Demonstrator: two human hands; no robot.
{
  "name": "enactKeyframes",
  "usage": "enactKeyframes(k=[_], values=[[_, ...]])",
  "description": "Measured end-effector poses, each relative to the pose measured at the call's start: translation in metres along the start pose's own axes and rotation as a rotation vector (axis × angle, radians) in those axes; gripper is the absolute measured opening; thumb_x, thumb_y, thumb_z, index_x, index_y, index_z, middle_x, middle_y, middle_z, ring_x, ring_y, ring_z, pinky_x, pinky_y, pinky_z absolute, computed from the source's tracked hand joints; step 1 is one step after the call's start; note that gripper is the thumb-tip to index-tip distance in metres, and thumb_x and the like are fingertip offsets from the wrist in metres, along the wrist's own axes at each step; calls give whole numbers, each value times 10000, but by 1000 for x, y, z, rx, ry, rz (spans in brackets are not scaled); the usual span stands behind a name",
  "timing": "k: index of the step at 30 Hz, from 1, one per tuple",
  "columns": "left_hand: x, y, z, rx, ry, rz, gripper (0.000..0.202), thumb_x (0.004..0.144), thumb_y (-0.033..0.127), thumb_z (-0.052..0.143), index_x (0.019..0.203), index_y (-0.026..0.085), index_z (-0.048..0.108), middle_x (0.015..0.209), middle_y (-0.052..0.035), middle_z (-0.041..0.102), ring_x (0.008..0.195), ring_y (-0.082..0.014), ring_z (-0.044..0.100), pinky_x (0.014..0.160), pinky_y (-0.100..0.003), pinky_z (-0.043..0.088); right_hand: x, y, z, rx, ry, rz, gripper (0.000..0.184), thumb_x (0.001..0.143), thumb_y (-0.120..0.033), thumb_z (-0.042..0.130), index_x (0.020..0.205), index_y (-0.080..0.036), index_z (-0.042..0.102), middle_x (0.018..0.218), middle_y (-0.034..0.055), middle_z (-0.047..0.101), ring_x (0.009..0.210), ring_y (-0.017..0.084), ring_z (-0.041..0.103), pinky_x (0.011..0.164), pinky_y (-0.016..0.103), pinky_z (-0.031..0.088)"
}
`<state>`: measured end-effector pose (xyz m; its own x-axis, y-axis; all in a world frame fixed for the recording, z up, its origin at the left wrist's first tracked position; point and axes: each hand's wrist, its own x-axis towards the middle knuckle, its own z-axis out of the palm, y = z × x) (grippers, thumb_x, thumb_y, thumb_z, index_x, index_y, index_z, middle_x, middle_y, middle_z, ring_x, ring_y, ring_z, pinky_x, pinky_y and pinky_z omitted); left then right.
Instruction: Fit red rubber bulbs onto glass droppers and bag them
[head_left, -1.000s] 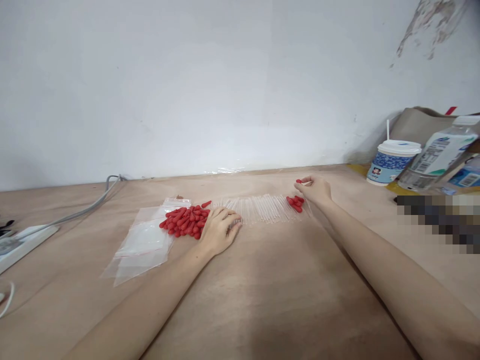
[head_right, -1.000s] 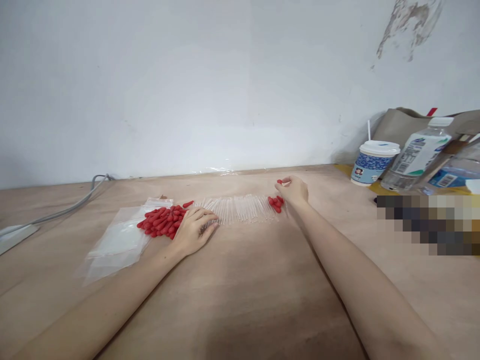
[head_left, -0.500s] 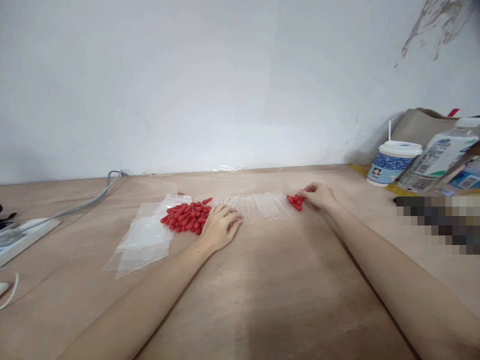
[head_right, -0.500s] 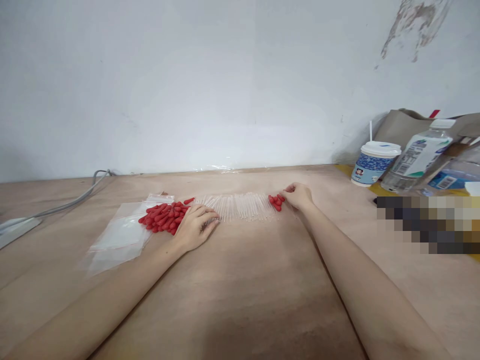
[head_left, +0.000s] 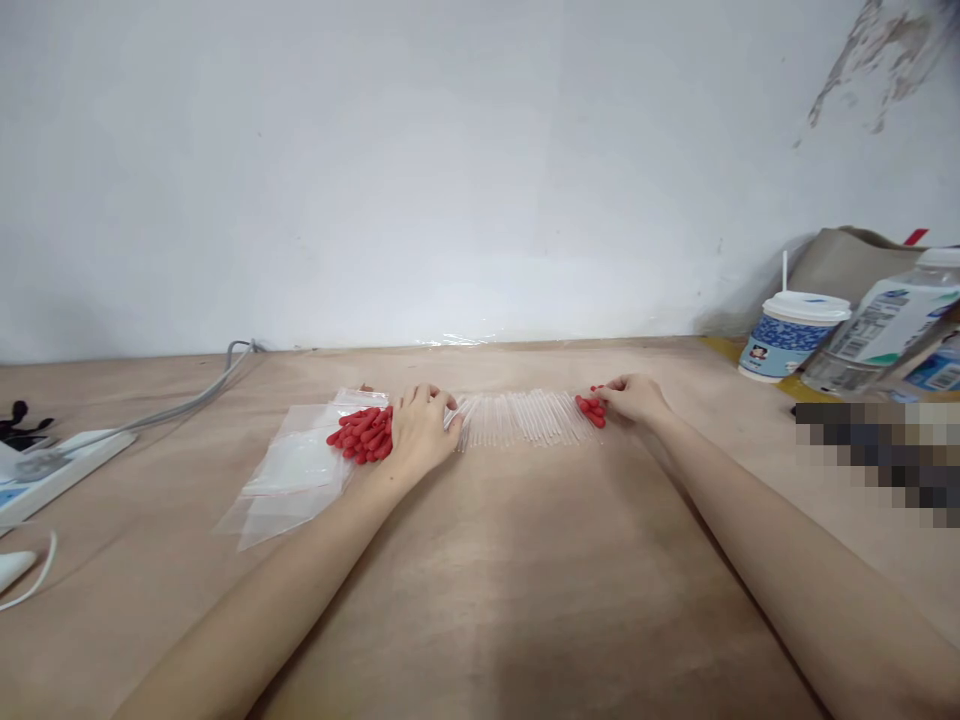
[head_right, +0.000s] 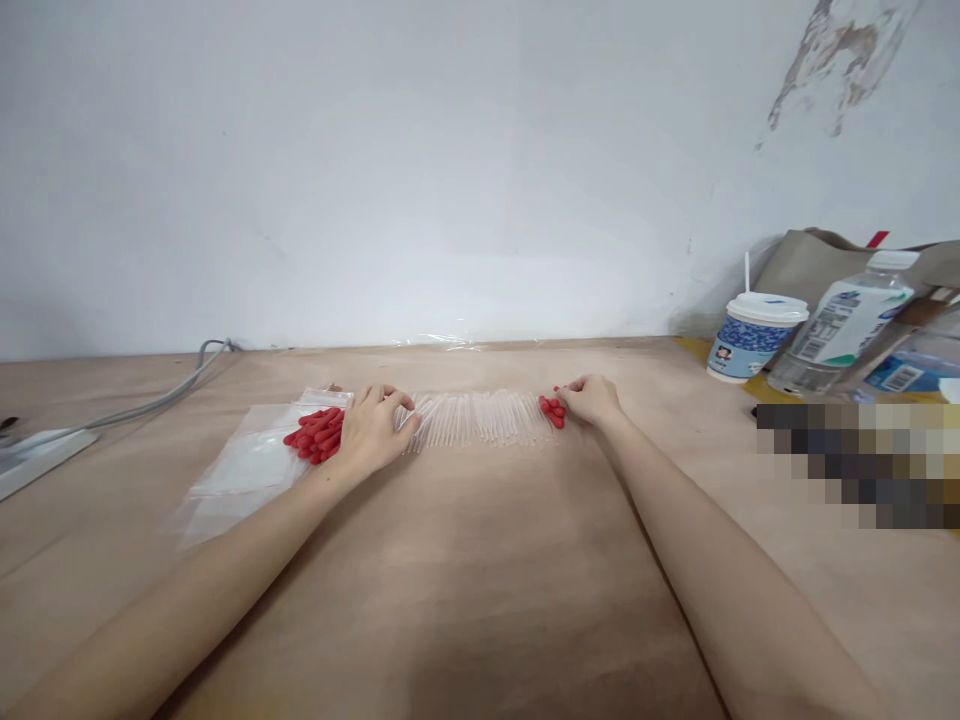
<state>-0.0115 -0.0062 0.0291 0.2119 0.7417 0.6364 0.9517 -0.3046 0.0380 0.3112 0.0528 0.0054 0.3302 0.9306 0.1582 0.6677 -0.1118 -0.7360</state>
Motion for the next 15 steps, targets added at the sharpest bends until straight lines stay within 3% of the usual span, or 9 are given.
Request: enactKeyframes(k=[7, 15], values=[[22, 3, 20, -15, -137, -157, 155, 732, 335, 591, 738, 203, 672, 915, -108, 592, 952, -311, 506, 806, -457, 377, 4, 9, 5, 231, 110, 57, 223, 611, -352, 604, 654, -138, 648, 560, 35, 611, 532, 146, 557, 465, 232, 376], [22, 19, 24, 65, -150, -117, 187, 732, 349, 576, 730, 190, 674, 926, -99, 573, 942, -282, 490, 805, -414, 358, 14, 18, 13, 533, 200, 58, 270, 620, -386, 656, 702, -142, 574, 575, 34, 597, 490, 123, 546, 444, 221, 416]])
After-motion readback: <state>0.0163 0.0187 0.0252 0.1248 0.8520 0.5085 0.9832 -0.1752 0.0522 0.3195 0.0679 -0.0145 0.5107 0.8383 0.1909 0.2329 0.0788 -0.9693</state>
